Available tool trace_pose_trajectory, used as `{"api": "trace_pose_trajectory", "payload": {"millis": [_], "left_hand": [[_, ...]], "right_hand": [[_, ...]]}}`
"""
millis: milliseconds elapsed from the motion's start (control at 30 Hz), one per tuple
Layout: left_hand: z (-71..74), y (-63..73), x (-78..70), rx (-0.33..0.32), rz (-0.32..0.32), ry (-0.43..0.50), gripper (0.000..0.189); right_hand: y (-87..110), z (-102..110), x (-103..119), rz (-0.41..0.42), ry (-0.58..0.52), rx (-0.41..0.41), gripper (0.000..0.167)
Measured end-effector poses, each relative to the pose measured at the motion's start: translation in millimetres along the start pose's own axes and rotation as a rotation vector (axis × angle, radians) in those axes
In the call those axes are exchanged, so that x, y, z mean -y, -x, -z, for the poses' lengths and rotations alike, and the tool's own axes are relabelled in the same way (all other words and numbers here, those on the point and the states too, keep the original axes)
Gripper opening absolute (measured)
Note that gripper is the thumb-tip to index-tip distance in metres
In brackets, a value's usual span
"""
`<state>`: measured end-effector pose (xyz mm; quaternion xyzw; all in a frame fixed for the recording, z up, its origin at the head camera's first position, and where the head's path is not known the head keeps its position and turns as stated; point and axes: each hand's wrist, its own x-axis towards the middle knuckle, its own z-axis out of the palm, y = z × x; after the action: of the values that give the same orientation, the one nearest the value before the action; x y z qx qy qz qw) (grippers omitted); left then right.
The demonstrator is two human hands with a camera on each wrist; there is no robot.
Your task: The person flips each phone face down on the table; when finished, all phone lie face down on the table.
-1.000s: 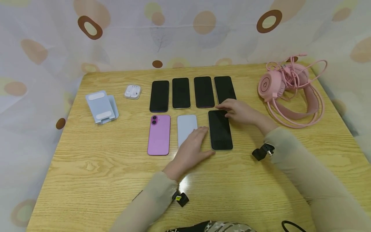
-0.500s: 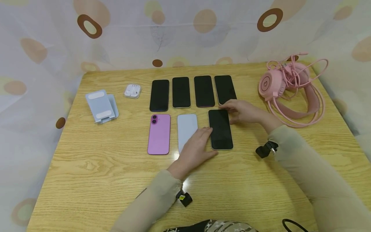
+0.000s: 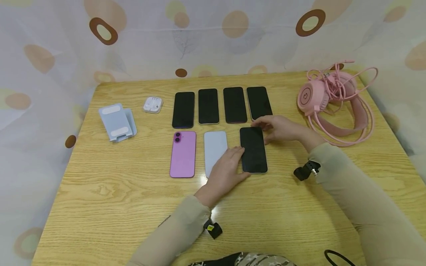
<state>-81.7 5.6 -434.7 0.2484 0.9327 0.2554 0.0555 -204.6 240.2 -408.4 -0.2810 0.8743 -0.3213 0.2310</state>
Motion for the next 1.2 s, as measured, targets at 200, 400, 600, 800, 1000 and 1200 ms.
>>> {"api": "trace_pose_trajectory", "payload": {"millis": [200,400,600,800,1000,1200], "left_hand": [[1.6,0.3,2.1,0.014,0.007,0.051,0.076],[2.6,-0.1,2.3,0.035,-0.013,0.037,0.075],[3.0,-0.8,1.4,0.047,-0.035,0.049,0.073],[1.4,-1.8,0.2,0.045,-0.045,0.064,0.074],[4.6,0.1,-0.8,-0.039,-0.067,0.048,0.085],[8.3,5.2,-1.1,-0.196,-0.183,0.006,0.093]], "right_hand": [[3.7,7.9,7.2,0.062,-0.058,-0.002,0.056],[7.7,14.1,15.0,0.056,-0.052,-0.032,0.049],[3.3,14.6,17.2,0.109,-0.102,-0.051,0.048],[-1.5,12.8,21.8,0.152,-0.124,-0.077,0.049],[-5.9,8.3,26.5,0.169,-0.116,-0.103,0.049],[-11.6,1.0,28.7,0.161,-0.157,-0.116,0.050]]}}
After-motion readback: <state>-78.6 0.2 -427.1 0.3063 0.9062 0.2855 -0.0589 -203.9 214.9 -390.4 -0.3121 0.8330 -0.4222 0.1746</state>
